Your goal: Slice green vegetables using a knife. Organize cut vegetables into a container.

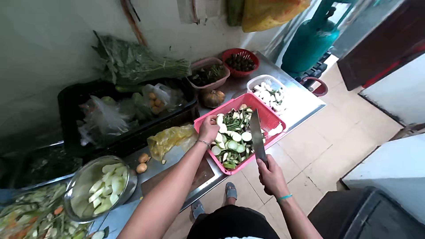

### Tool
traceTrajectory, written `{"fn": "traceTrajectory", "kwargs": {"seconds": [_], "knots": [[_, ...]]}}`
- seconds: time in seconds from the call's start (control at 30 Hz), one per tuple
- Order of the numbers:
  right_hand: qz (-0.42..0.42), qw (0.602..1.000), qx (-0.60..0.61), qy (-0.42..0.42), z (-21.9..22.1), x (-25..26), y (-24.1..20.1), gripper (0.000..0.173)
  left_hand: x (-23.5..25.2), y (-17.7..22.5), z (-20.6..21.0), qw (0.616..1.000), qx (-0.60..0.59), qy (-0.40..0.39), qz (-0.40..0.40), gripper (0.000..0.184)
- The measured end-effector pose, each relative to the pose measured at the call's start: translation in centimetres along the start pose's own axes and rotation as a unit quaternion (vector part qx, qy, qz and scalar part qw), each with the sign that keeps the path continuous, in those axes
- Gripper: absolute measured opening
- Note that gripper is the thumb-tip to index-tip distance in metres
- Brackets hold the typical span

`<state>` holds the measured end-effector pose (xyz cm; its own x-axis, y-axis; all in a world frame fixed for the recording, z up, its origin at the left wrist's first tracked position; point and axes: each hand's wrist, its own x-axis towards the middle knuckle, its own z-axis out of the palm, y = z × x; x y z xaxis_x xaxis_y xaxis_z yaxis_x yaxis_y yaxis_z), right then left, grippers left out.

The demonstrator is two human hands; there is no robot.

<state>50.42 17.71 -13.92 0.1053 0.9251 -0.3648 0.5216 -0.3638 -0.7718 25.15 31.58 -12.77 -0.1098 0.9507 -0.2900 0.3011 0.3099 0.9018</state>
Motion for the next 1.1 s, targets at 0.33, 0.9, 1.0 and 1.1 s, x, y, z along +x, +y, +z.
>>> {"fn": "traceTrajectory", "kwargs": {"seconds": [0.33,0.9,1.0,1.1], "knots": [[-0.004,0.999,0.04,0.025,-3.2,1.3,2.5,0.031,0.5,-2.2,3.3,0.961,0.263,-0.083,0.015,0.056],[-0.16,0.973,0.06,-0.153,2.5,-0.3,-2.8,0.048,-13.6,-7.8,-0.1,0.986,0.119,0.015,0.115,0.028],[-0.211,0.953,-0.017,-0.218,5.2,-1.1,-4.3,0.047,-16.9,-9.4,-2.1,0.993,0.086,0.049,0.068,0.028],[-0.231,0.919,-0.145,-0.285,8.1,-1.6,-5.2,0.05,-20.2,-12.1,-4.0,0.995,0.075,0.05,-0.03,0.033]]}}
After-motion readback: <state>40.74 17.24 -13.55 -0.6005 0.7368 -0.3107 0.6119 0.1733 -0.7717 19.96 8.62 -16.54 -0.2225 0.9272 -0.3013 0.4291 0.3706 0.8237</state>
